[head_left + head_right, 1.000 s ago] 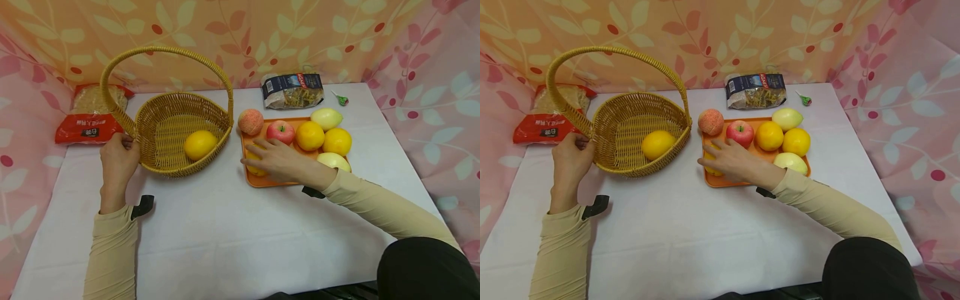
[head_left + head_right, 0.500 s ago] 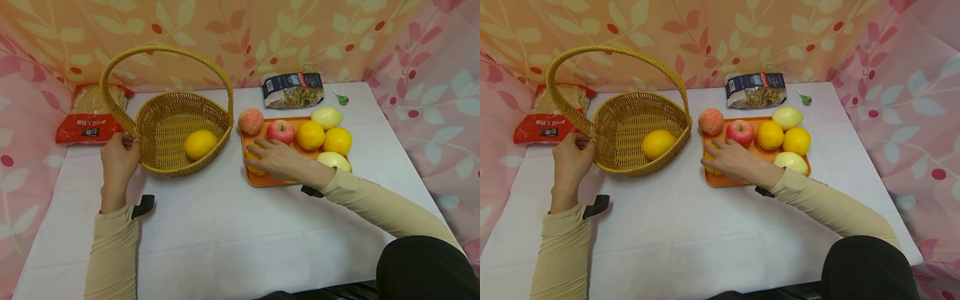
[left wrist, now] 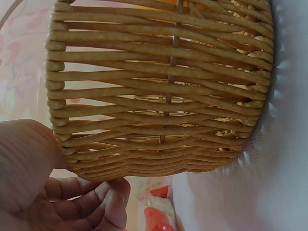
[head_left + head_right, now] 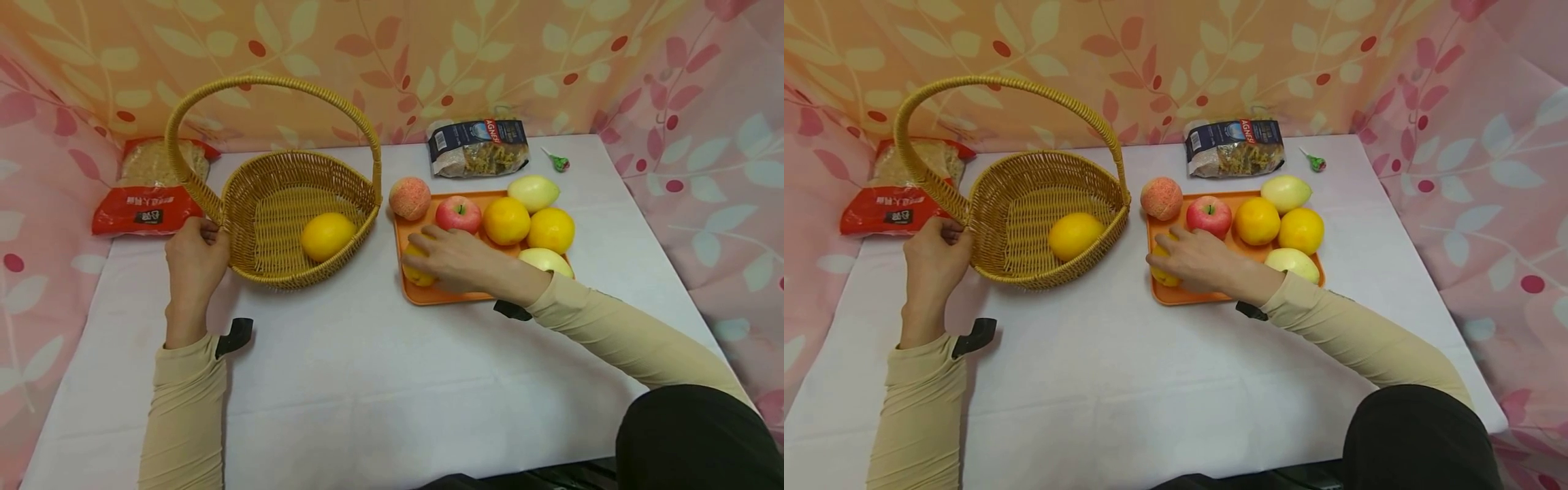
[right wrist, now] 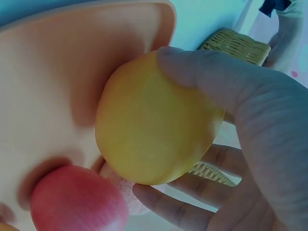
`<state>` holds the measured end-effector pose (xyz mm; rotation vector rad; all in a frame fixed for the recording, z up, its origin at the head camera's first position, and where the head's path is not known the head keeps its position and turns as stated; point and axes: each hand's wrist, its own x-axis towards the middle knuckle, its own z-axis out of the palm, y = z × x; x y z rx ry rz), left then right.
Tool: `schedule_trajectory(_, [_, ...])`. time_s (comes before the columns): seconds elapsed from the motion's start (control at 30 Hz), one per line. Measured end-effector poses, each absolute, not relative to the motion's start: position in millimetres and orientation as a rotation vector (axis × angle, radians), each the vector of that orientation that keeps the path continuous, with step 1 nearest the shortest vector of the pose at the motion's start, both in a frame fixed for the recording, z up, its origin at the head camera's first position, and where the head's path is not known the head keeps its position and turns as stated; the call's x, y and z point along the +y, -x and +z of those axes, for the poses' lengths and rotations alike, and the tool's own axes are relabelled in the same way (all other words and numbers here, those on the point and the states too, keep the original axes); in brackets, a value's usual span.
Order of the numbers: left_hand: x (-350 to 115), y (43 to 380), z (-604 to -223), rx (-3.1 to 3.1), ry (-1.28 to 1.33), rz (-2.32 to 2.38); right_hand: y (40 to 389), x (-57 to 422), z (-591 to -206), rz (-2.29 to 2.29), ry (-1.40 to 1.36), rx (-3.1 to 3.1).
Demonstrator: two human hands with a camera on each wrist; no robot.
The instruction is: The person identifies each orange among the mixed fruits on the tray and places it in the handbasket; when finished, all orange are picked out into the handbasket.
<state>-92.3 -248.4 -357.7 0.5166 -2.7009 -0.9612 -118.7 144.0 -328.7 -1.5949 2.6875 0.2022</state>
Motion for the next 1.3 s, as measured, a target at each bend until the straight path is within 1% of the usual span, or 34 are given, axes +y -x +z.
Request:
schedule_trajectory(0.33, [-249,94,-358,-2.709,-0.519,-0.959,124,142,-309,0.045,1.642,2.771])
schedule_trajectory(0.53, [-250,95,-358,-2.716,-0.521,-0.974,125,133,-298,-0.093,1.693,2.823])
schedule_trajectory(0.83, [-250,94,-359,-2.714,-0.525,-0.976,135,100,-283,-0.334,1.753,2.863])
schedule_trajectory(1.03, [-250,93,-359,-2.703,-0.512,-0.964,143,75,-278,-0.429,1.666,2.939])
schedule_trajectory(1.3, [-251,95,-359,-2.719,-0.520,-0.986,158,47,-277,-0.378,1.594,3.012])
